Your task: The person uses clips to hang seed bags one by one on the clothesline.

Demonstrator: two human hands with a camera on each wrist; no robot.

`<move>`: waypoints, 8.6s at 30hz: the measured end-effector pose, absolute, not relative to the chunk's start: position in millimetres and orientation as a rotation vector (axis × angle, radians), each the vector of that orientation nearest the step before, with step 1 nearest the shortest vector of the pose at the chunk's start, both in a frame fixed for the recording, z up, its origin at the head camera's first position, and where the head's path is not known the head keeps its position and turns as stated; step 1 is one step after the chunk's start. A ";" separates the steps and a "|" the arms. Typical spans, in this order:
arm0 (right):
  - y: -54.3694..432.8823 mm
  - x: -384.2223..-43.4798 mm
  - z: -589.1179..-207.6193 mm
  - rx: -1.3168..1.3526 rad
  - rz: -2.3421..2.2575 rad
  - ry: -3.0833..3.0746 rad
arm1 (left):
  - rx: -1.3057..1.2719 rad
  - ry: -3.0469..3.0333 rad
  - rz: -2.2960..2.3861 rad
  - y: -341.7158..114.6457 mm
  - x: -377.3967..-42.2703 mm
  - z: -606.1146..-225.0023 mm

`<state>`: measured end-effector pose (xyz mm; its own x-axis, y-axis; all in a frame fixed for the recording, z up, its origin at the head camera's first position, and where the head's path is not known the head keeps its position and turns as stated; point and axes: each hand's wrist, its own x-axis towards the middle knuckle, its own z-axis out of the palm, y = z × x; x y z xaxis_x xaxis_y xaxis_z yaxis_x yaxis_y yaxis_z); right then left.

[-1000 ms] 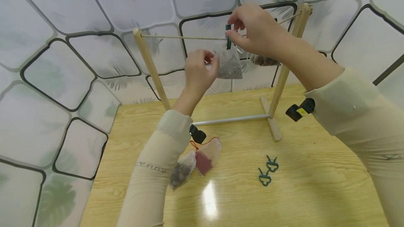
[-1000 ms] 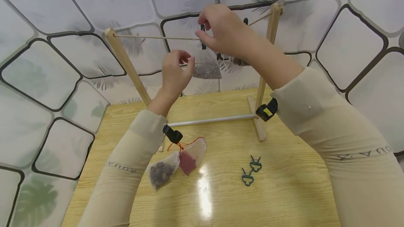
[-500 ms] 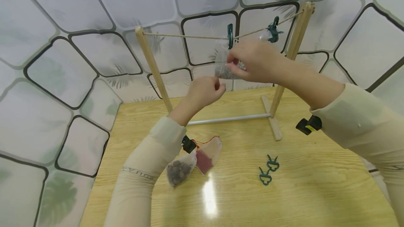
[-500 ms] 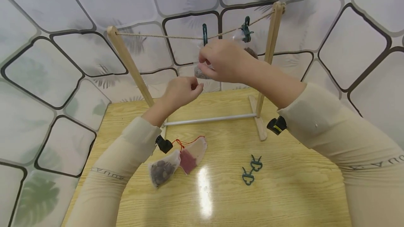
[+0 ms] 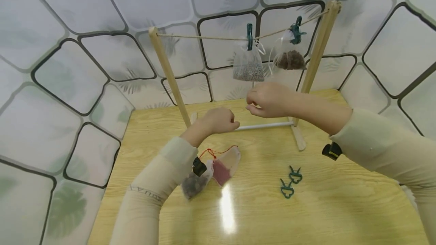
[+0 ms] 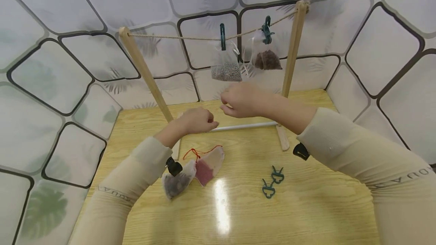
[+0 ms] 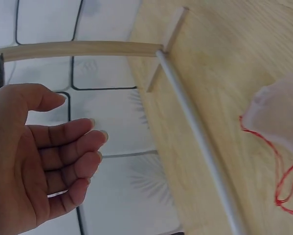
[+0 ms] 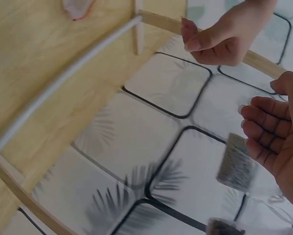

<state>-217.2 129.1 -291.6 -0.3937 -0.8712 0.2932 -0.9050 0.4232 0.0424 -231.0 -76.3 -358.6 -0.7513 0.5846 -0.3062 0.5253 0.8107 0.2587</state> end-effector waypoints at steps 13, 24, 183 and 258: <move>131.9 -200.8 -365.0 1.463 0.090 -2.923 | 0.704 2.494 0.269 -90.0 -210.4 -417.1; 147.8 -188.1 -409.8 1.431 0.114 -3.066 | 0.769 2.415 0.302 -96.8 -205.2 -453.4; 155.7 -222.6 -338.9 1.287 0.385 -2.933 | 1.007 2.505 0.281 -136.8 -232.3 -377.7; 60.2 -257.5 -176.3 0.854 0.764 -2.513 | 0.503 3.378 1.575 -102.1 -279.3 -280.5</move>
